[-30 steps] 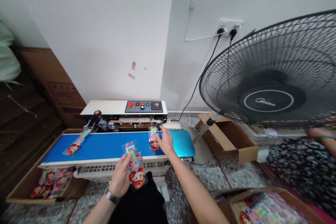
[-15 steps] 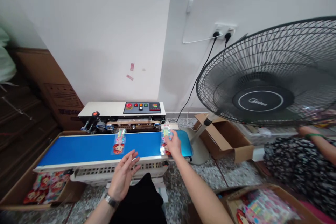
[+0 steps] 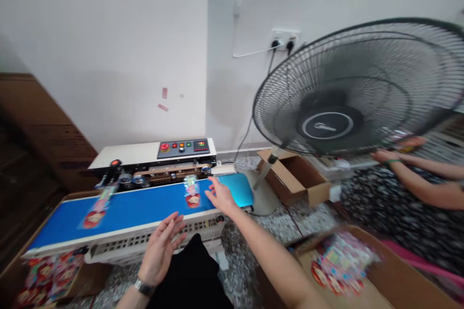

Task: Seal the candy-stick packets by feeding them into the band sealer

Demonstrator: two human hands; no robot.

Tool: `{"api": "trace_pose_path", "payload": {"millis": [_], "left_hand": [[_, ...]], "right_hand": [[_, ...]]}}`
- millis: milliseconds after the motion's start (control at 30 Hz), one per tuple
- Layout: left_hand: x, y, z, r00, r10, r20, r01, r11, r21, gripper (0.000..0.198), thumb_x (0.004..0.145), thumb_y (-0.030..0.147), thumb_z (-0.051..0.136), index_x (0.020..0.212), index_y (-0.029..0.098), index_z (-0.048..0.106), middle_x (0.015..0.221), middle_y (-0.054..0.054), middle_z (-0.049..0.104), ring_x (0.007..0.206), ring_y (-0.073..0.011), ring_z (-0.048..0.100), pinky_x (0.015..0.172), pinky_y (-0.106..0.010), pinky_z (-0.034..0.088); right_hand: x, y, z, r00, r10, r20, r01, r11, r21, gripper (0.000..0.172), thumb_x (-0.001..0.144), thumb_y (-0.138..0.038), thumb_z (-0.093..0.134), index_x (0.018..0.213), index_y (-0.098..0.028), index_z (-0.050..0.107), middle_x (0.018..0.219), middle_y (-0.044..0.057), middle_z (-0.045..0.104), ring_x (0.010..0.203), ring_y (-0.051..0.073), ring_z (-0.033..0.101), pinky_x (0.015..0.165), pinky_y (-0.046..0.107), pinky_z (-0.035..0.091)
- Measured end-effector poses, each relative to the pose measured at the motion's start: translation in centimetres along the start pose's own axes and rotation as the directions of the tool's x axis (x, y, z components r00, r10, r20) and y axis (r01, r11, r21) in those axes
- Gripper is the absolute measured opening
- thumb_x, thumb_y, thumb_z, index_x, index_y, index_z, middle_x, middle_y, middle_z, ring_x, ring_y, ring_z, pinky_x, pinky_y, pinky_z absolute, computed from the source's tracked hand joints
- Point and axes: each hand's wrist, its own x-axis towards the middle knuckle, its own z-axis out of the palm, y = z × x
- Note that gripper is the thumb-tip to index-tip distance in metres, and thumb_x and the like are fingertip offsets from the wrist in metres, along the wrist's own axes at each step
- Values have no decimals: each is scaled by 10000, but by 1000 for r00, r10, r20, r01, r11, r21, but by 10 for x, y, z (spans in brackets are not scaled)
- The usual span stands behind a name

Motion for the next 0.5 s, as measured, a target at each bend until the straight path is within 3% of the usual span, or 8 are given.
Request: {"api": "trace_pose_path", "payload": {"millis": [67,133,233,300,367,433,500], "left_hand": [[-4,-1,-4,999,-34,4,33,999,29,343,697,310,647,1021,212,592,1106,-89,608,1018,-226,561,785,-332,489],[-8,-2,-10,998,-68,-8,69,995,67,344,672,288,670,1001,212,602,1095,-72,616,1016,-233,564,796,-341,494],[-9,-2,-18,994,-105,-33,109,985,134,365,661,316,672,1006,215,606,1098,-62,619,1048,-256,546,812,-368,498],[-10,-3,-18,992,-119,-35,123,978,170,372,663,346,662,1012,232,605,1128,-47,611,1080,-263,523,870,-415,469],[-13,-7,-16,991,-127,-32,130,972,196,379,656,368,661,1011,247,609,1129,-30,615,1097,-272,509,934,-460,412],[-15,-12,-11,992,-126,-25,128,970,208,383,635,382,672,994,257,619,1094,-15,635,1105,-284,500,974,-485,361],[-15,-20,-6,993,-118,-22,120,971,208,383,604,389,691,962,267,631,1045,-2,657,1117,-297,488,994,-495,332]], "right_hand": [[-34,2,-28,999,-35,10,34,998,43,463,776,-298,511,1228,-237,430,918,19,641,744,139,606,717,252,445],[-72,14,-63,998,-7,-59,10,999,39,437,797,-321,489,1224,-246,433,905,10,646,763,138,605,719,246,442],[-138,55,-121,953,159,-259,-171,985,-26,418,817,-333,458,1222,-232,427,900,14,650,793,147,605,732,254,441],[-190,95,-154,847,323,-423,-382,922,-60,442,805,-327,469,1226,-204,415,902,29,650,809,161,605,743,271,443],[-240,137,-176,669,491,-559,-614,788,-43,476,781,-321,493,1223,-166,411,933,58,640,820,179,606,755,297,445],[-281,176,-184,498,640,-585,-782,623,16,545,738,-351,547,1213,-117,417,995,106,618,873,213,600,765,319,447],[-308,206,-180,394,754,-526,-863,500,69,640,685,-401,600,1207,-79,418,1068,154,584,970,253,569,795,336,441]]}}
